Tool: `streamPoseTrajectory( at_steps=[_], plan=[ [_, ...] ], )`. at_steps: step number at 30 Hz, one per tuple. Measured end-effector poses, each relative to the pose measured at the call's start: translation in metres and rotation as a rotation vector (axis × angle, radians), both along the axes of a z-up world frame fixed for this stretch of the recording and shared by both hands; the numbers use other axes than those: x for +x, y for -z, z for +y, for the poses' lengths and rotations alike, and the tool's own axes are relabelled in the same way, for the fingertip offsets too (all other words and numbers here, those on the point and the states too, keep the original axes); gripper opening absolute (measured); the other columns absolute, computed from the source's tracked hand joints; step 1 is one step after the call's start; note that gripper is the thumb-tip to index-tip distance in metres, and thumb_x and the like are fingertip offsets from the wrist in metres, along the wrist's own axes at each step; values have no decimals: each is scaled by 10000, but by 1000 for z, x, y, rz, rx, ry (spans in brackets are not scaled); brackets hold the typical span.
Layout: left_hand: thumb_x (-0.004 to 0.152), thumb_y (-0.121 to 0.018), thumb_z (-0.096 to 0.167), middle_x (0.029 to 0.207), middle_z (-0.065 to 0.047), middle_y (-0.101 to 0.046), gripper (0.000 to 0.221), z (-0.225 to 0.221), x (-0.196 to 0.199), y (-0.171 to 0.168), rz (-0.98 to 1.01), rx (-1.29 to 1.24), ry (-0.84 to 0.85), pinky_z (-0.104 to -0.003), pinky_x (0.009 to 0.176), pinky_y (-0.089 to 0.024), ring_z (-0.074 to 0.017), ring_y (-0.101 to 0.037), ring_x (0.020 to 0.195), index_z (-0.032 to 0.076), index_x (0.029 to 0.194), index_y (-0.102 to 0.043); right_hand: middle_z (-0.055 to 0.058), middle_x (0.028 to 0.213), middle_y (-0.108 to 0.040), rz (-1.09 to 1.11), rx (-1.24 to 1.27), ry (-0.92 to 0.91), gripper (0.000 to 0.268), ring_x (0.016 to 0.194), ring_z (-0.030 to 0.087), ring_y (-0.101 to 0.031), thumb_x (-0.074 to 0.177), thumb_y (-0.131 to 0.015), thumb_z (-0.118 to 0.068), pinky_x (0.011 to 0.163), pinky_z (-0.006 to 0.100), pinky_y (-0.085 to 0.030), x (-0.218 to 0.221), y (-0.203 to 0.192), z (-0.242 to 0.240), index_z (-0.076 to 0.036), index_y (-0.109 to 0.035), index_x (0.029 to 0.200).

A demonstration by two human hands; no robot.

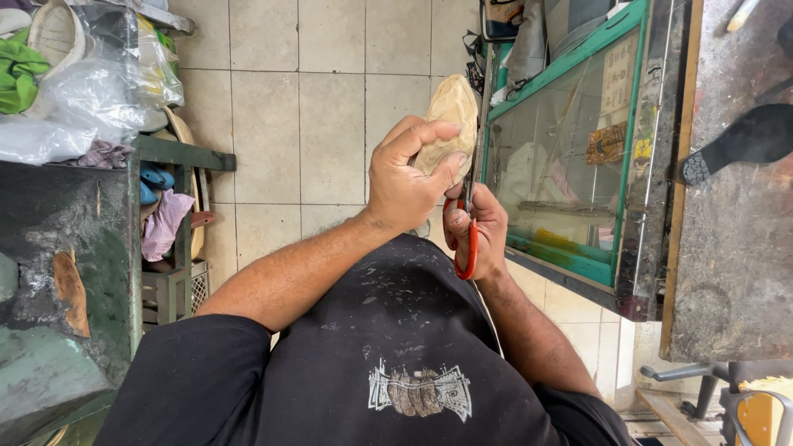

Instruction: Marking, cutting, and attaching a new sole component to a shoe at a workbench.

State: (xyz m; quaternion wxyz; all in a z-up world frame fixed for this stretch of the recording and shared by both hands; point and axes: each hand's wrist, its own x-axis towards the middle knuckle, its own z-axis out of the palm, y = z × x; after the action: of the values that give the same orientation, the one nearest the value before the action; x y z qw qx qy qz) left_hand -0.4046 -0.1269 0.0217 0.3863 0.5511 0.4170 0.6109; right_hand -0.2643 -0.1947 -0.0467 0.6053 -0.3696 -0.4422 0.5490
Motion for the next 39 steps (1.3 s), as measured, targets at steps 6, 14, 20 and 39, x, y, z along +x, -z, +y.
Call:
streamPoseTrajectory(
  at_steps=[6,14,20,39],
  plan=[
    [835,-839,37,858,-30,-578,282,-2,-3,2,4,22,3,-258,618,-475,-75,-539,707,104,1094,-749,85,548,-543,-34,-4,7,379,386,116,-541,942,-757,-248,358,220,-412,1,-2,-4,78,-615,1071],
    [835,-838,41,863,-29,-578,282,-6,-8,3,-21,12,14,-251,610,-463,-61,-515,711,101,1097,-749,76,514,-534,-68,-9,3,370,367,100,-514,937,-759,-237,349,208,-389,0,-5,-6,85,-624,1060],
    [834,-845,49,869,-30,-585,288,-7,-12,1,-19,-4,30,-246,601,-452,-57,-509,709,101,1100,-752,92,503,-552,-101,-17,5,363,374,110,-540,917,-784,-206,352,214,-405,1,-8,-8,96,-633,1049],
    [830,-859,76,943,-38,-553,344,-13,-19,4,-26,-19,100,-252,671,-480,-71,-523,767,137,1154,-762,105,523,-565,-133,1,26,337,397,125,-573,915,-789,-208,351,229,-433,1,-9,-9,77,-647,1024]
  ],
)
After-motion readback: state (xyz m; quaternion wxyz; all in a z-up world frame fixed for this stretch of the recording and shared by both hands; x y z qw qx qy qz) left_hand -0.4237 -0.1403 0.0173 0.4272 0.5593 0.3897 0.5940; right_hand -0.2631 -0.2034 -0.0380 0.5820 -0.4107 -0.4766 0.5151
